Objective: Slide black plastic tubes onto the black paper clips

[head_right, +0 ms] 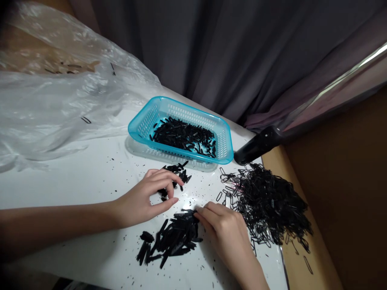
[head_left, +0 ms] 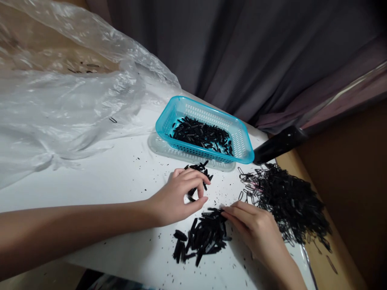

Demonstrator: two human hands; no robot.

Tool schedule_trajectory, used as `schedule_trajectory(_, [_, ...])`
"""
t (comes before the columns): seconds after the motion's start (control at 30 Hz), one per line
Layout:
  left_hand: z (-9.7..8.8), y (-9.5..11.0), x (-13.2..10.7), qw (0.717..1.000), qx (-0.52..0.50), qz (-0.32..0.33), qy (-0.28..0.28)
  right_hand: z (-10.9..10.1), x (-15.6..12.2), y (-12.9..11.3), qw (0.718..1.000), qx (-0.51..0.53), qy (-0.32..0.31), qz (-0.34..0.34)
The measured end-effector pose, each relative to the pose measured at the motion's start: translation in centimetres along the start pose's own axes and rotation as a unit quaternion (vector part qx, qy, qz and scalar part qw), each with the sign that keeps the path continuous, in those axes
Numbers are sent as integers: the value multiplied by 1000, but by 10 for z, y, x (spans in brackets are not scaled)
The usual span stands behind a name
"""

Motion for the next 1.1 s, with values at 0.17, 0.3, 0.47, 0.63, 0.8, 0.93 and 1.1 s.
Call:
schedule_trajectory(0.17, [4,-1,0,999,20,-4,-27,-6,0,-7,999,13,31,-19])
schedule_trajectory(0.3, [9,1,-1,997,51,10,-59,-10,0,-12,998,1,55,-36])
schedule_trajectory(0.47, [14,6,-5,992,51,45,-107,-15,-2,-26,989,-54,102,-88])
schedule_trajectory(0.63, [13,5,-3,993,9,38,-112,-19,-6,-30,981,-67,152,-100])
schedule_trajectory(0.8, [8,5,-1,996,-22,35,-78,-24,-10,-23,975,-38,203,-82])
schedule_trajectory(0.93, [2,12,-1,995,-50,67,-58,-25,-11,-23,973,-5,220,-76])
schedule_trajectory(1.1, [0,19,-1,991,-70,90,-66,-24,-12,-24,972,25,223,-67])
Point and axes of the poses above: each hand's wrist, its own x-axis towards the middle knuckle, its own z-axis out of the palm, y = z × x, the point moved 7 cm from there along x, towards the middle knuckle, and after that the axes turned 4 degrees about -y, right-handed, at the moved point
